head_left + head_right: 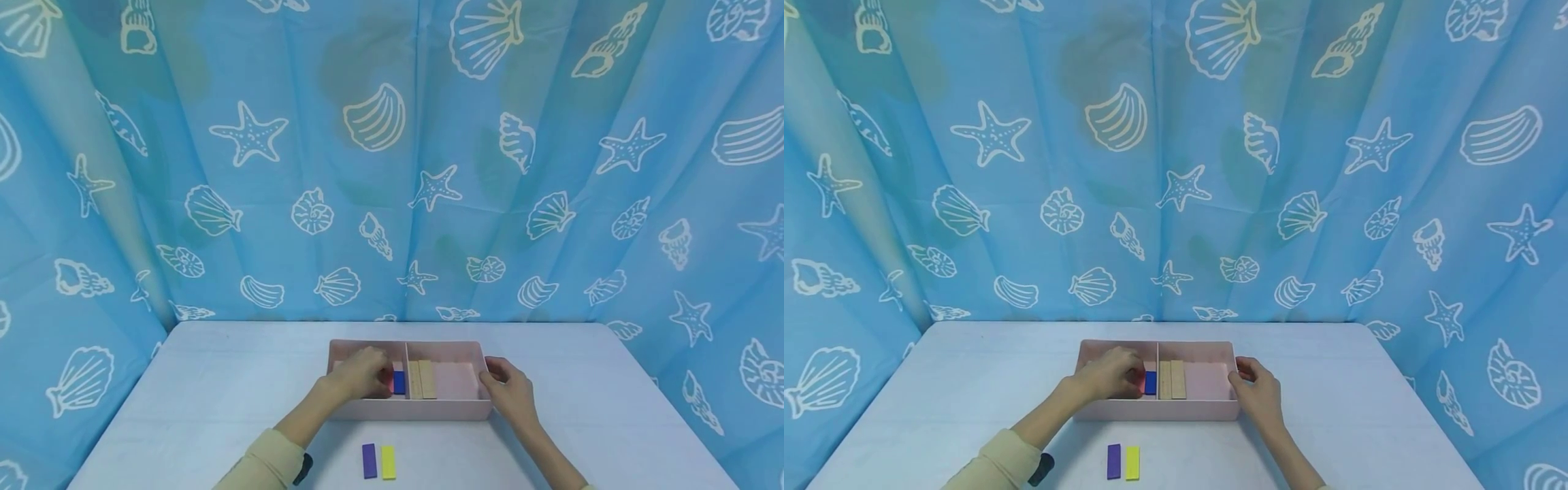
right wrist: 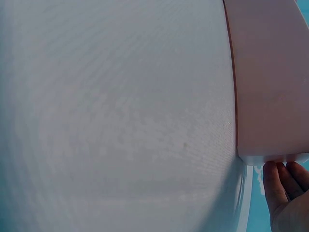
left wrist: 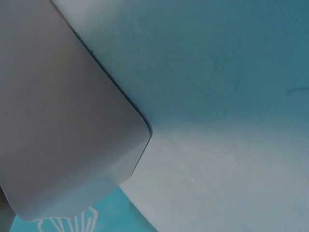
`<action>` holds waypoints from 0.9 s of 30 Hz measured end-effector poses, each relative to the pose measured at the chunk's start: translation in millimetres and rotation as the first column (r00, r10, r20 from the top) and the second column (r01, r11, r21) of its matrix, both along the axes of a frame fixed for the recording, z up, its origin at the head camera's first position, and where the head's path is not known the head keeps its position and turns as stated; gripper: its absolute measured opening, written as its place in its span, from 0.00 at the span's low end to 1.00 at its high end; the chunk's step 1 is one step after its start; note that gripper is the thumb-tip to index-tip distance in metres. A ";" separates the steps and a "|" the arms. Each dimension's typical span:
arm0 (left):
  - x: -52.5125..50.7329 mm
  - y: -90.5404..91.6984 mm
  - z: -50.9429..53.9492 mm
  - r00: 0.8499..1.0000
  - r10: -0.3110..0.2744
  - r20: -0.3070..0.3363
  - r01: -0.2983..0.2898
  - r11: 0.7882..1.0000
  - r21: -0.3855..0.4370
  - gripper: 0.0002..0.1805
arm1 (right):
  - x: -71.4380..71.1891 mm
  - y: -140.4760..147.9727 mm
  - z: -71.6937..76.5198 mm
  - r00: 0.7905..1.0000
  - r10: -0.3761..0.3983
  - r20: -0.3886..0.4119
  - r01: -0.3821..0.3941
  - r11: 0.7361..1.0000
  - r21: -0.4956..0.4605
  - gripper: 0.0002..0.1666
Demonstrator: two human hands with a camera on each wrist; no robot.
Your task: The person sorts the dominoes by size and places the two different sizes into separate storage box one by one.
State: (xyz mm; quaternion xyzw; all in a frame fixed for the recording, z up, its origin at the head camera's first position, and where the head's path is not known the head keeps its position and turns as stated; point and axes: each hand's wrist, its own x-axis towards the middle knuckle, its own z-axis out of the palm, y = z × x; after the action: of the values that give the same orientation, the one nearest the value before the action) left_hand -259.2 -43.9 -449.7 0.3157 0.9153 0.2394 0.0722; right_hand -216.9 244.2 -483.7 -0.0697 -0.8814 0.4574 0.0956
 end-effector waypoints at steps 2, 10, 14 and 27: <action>-0.8 0.4 -1.0 1.000 -0.002 -0.014 0.002 1.000 -0.009 0.10 | -0.2 0.0 0.5 1.000 -0.001 -0.001 0.001 1.000 -0.001 0.22; -1.9 1.4 -2.5 0.999 -0.002 -0.038 0.002 1.000 -0.018 0.12 | 1.3 -0.6 3.4 1.000 -0.010 0.004 0.010 1.000 -0.007 0.22; -1.6 1.4 -2.4 0.999 0.005 -0.035 -0.005 1.000 -0.017 0.13 | 2.0 -0.8 2.6 1.000 -0.005 0.005 0.005 1.000 -0.017 0.22; -1.0 -0.8 -4.5 1.000 0.020 0.010 -0.020 0.999 0.025 0.14 | 0.6 -1.2 0.9 1.000 -0.009 0.009 0.010 1.000 -0.018 0.23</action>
State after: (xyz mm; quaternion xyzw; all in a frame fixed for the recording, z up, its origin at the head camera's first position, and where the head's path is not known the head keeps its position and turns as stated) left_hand -260.2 -44.7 -454.2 0.3064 0.9149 0.2533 0.0703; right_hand -216.3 242.9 -482.8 -0.0769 -0.8772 0.4647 0.0930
